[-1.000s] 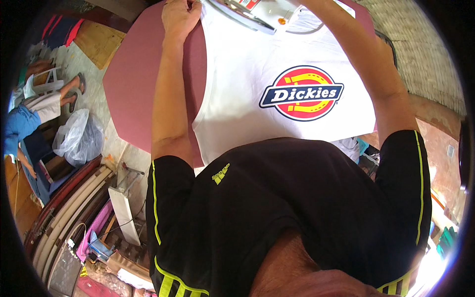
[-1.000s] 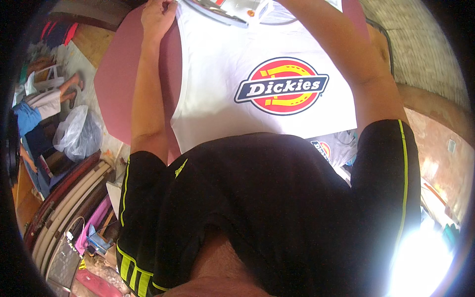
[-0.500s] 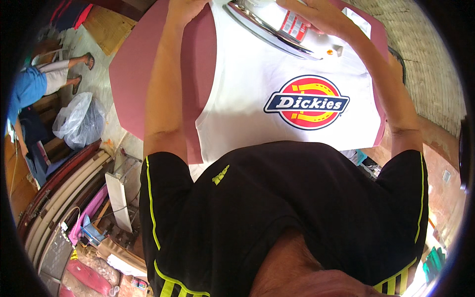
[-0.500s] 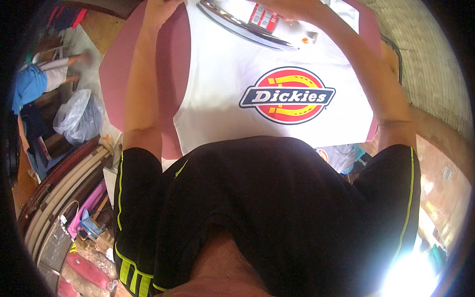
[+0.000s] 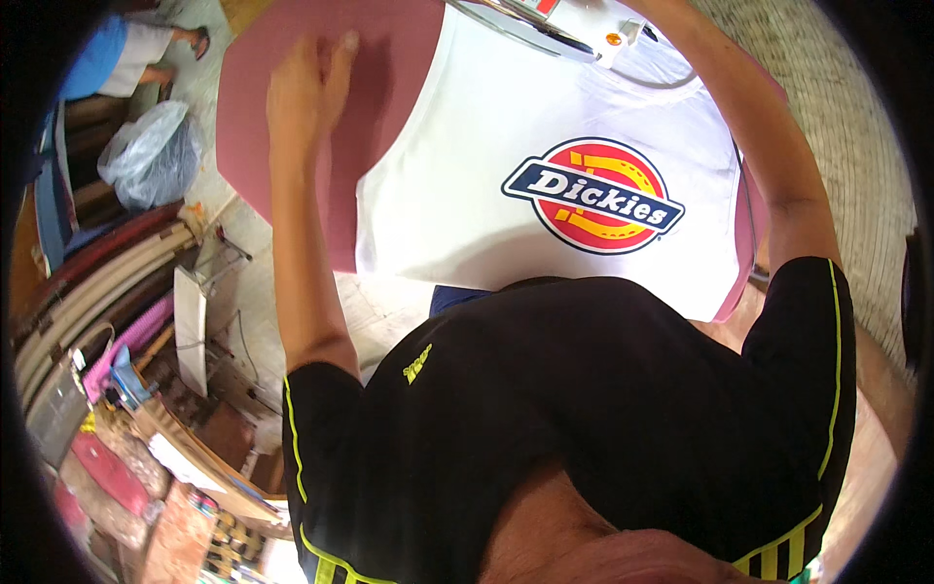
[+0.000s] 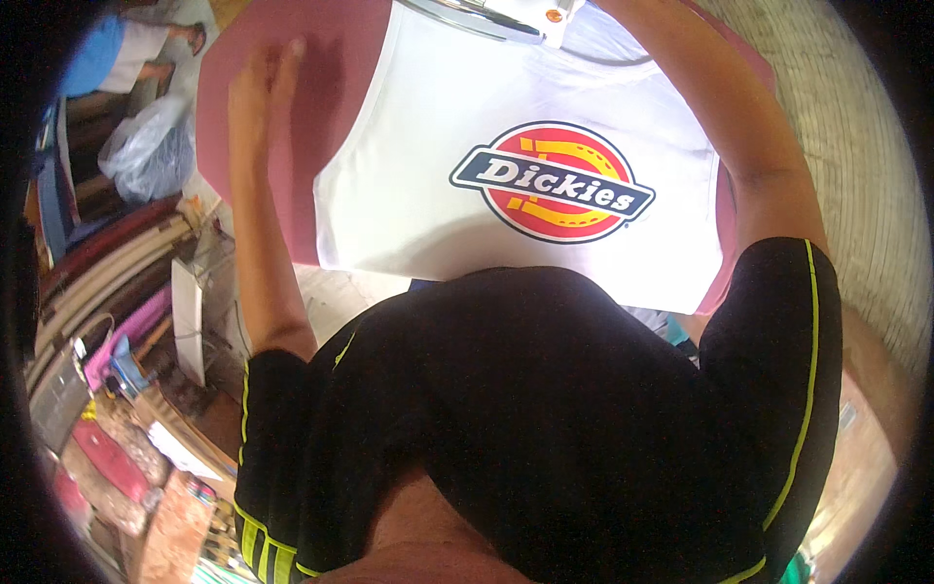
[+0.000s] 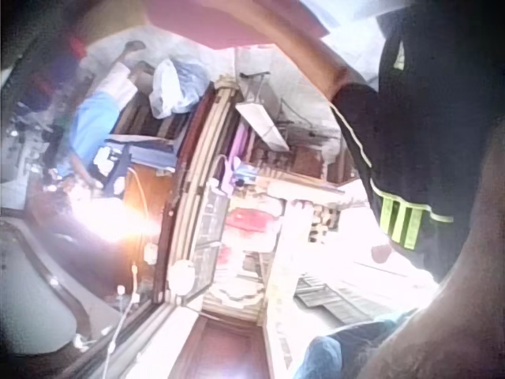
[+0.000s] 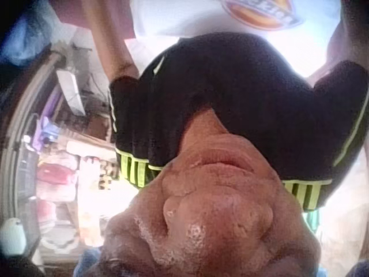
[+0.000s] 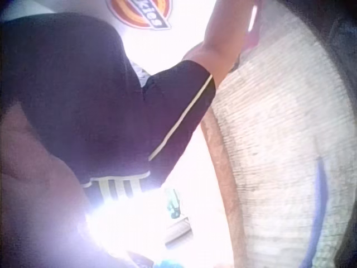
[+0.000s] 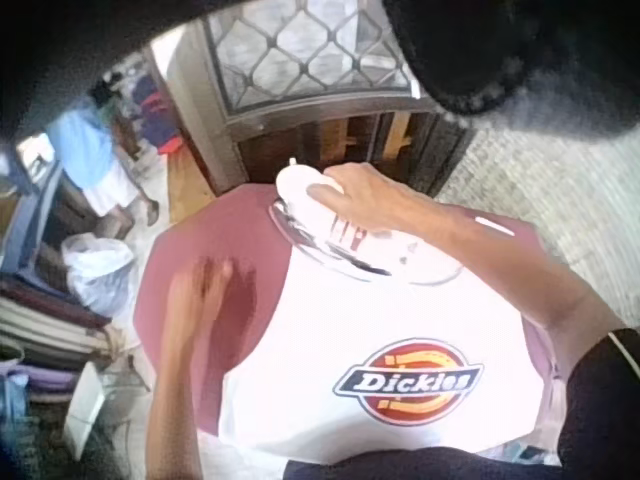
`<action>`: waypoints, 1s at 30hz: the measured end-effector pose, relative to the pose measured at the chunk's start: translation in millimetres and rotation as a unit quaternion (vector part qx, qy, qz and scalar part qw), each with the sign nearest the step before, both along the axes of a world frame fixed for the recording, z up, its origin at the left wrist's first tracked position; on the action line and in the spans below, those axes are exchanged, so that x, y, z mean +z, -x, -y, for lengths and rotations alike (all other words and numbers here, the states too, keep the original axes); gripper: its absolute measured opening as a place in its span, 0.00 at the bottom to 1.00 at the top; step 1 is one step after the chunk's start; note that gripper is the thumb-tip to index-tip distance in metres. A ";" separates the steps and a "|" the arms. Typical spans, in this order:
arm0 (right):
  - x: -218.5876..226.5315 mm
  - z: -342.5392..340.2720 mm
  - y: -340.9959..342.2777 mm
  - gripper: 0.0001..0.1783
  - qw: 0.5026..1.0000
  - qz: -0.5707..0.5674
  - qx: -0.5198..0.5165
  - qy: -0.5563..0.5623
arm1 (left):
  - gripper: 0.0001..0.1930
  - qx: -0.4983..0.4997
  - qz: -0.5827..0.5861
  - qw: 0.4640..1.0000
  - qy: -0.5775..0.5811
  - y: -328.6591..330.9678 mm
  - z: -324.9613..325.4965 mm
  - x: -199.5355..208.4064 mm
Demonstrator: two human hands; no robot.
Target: The person irons a white Dickies t-shirt on a pink ironing board. They repeatedly smooth the fabric with their hands and use a white electric iron to press the garment, focusing on the front and back areas. The person adjusts the shirt's position multiple times to ensure even coverage.
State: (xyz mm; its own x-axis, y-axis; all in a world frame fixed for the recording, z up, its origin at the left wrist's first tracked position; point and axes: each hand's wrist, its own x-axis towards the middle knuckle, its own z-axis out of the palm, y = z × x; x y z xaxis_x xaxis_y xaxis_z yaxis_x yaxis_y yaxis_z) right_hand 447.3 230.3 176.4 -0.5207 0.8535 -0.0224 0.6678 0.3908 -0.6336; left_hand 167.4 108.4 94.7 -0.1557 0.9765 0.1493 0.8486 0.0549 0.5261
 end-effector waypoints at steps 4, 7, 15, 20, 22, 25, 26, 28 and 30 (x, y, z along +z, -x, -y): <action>11.7 4.4 12.9 0.26 0.998 -0.016 0.005 0.057 | 0.20 0.098 -0.061 0.992 0.043 -29.2 129.0 -10.0; 2.3 -14.3 5.4 0.24 0.993 0.014 0.102 -0.055 | 0.15 0.151 -0.051 0.980 -0.119 -50.5 152.7 -37.2; 14.2 -50.4 -18.0 0.20 0.893 0.051 0.444 -0.046 | 0.09 0.288 0.098 0.939 -0.162 -67.2 156.4 -46.8; 16.1 -28.6 0.5 0.17 0.849 0.036 0.526 -0.031 | 0.07 0.291 0.083 0.934 -0.189 -67.2 156.2 -47.0; 11.5 -16.7 17.7 0.16 0.835 0.016 0.549 -0.028 | 0.07 0.293 0.095 0.929 -0.204 -66.6 157.7 -48.7; -0.1 -1.9 32.7 0.17 0.821 0.016 0.567 -0.060 | 0.06 0.291 0.110 0.925 -0.219 -64.9 157.4 -51.7; -7.0 -7.4 34.5 0.19 0.808 0.051 0.577 -0.107 | 0.06 0.294 0.111 0.925 -0.214 -64.1 157.1 -51.4; -9.8 0.6 47.8 0.20 0.796 0.078 0.587 -0.127 | 0.06 0.298 0.101 0.929 -0.197 -61.5 161.3 -52.5; -7.4 18.7 58.5 0.19 0.808 0.068 0.580 -0.079 | 0.07 0.272 0.129 0.932 -0.201 -60.5 170.6 -46.0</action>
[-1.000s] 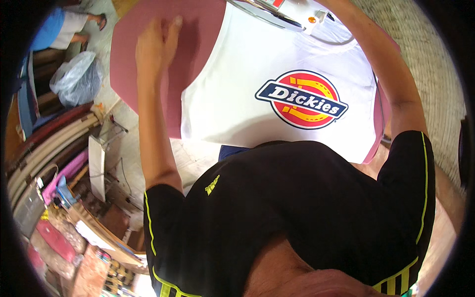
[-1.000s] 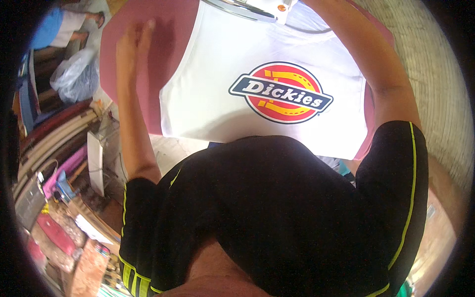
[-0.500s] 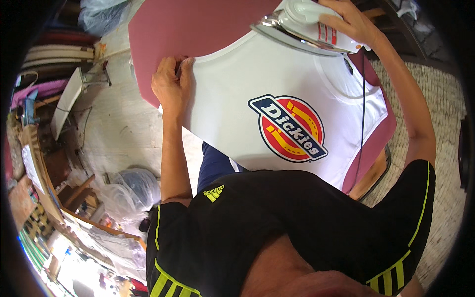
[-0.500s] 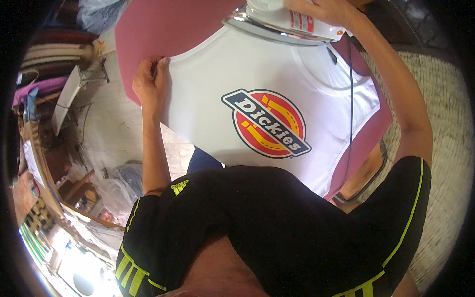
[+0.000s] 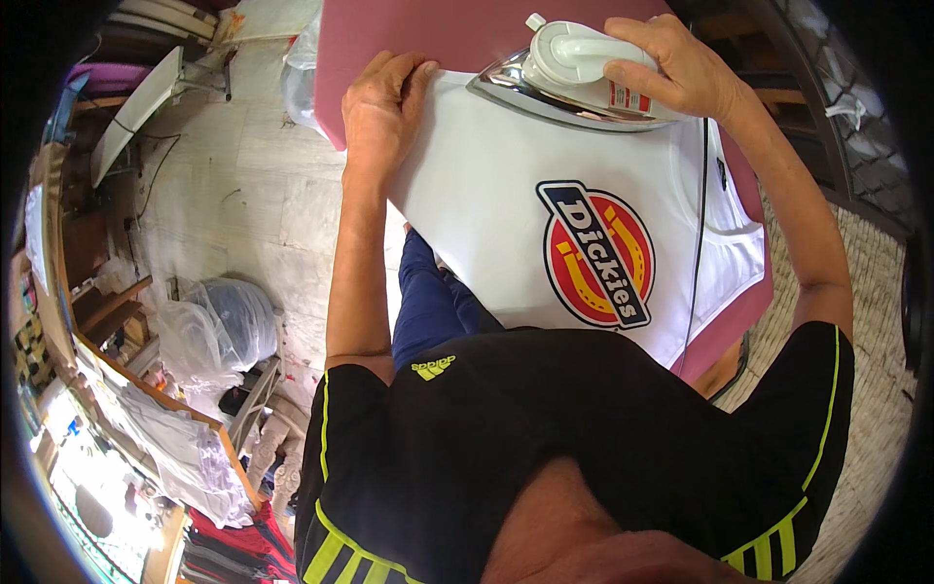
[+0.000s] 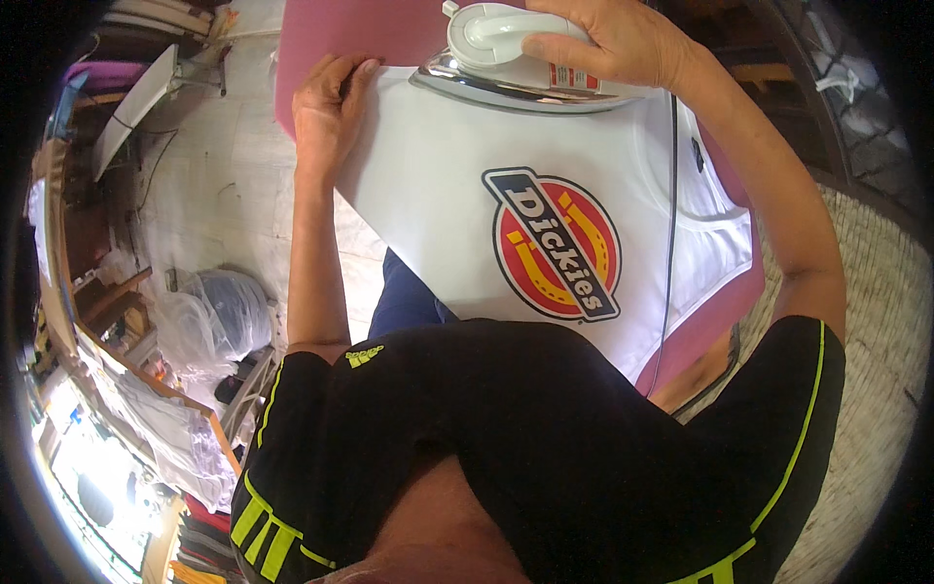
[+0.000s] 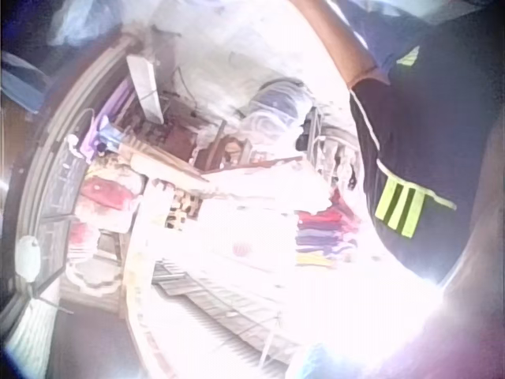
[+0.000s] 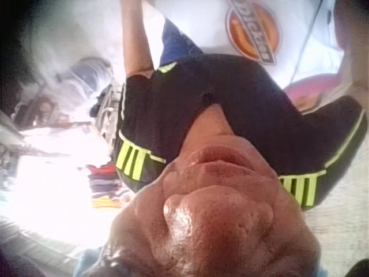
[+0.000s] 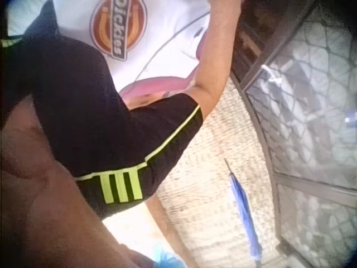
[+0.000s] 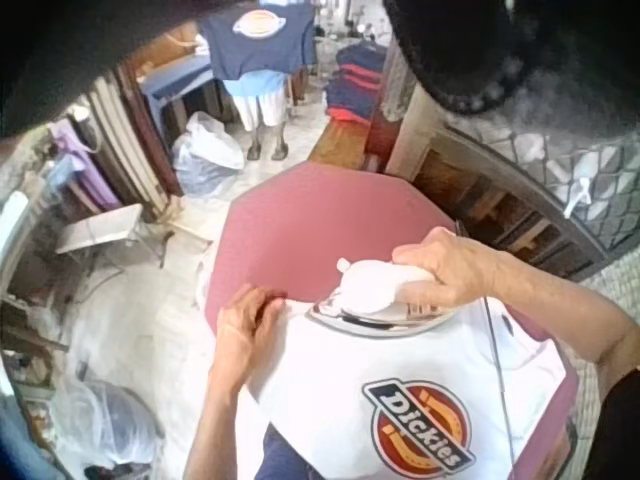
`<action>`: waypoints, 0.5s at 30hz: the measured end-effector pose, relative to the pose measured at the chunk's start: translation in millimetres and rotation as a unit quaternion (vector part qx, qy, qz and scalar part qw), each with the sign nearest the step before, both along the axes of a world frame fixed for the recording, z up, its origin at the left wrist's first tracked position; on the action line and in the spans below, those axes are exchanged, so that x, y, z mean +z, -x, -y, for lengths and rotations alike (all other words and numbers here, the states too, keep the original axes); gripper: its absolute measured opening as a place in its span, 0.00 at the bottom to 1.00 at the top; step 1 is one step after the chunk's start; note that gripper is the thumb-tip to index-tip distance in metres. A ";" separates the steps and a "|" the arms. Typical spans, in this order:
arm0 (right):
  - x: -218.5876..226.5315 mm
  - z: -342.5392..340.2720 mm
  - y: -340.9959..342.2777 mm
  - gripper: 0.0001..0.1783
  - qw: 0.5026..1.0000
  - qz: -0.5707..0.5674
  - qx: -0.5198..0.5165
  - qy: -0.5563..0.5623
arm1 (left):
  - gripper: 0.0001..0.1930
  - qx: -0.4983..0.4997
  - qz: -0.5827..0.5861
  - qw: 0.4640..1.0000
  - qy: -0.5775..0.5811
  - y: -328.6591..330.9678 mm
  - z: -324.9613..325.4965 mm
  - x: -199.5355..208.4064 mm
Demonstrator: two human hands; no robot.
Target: The person irons a white Dickies t-shirt on a pink ironing board. They repeatedly smooth the fabric with their hands and use a white electric iron to press the garment, focusing on the front and back areas. The person adjusts the shirt's position multiple times to ensure even coverage.
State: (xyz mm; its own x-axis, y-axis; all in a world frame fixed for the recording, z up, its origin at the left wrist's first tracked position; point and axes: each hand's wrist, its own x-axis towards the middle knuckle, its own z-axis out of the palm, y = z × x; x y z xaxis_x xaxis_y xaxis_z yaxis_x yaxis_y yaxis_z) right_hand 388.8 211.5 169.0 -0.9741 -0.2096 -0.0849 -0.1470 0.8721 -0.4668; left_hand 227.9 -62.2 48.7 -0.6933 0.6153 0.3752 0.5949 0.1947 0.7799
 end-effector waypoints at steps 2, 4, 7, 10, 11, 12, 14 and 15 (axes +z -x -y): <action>-4.4 5.3 6.5 0.19 1.000 -0.009 0.004 -0.005 | 0.14 -0.059 0.054 0.997 -0.019 -0.4 17.4 3.0; -5.6 12.3 11.6 0.19 1.000 -0.014 0.007 -0.006 | 0.17 -0.052 0.065 0.996 -0.017 -2.8 36.3 3.9; -0.4 28.1 22.7 0.17 1.000 -0.012 0.018 0.000 | 0.19 -0.010 0.066 0.998 -0.021 -8.2 47.2 3.3; 3.5 45.2 35.8 0.16 1.000 0.004 0.026 0.006 | 0.17 0.048 0.036 0.998 -0.025 -12.6 53.4 -9.3; 2.9 50.0 39.6 0.16 1.000 0.002 0.028 0.006 | 0.16 0.067 0.022 0.997 -0.026 -13.1 55.8 -16.7; 2.5 54.5 42.9 0.16 1.000 0.001 0.029 0.006 | 0.16 0.081 0.014 0.996 -0.046 -13.2 58.2 -22.7; 2.7 66.0 48.7 0.15 0.999 -0.025 0.043 0.009 | 0.16 0.108 -0.002 0.991 -0.085 -12.7 63.9 -33.7; 1.6 71.4 52.1 0.15 0.998 -0.038 0.049 0.012 | 0.17 0.127 -0.043 0.987 -0.084 -11.0 67.5 -39.4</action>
State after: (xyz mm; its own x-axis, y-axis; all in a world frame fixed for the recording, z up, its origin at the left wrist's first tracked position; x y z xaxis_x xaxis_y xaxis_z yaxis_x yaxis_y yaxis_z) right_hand 336.7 140.1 170.6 -0.9522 -0.3053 -0.0060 -0.2666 0.8409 -0.4709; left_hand 239.0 -129.7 9.4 -0.7790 0.3485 0.5213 0.6083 0.2180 0.7632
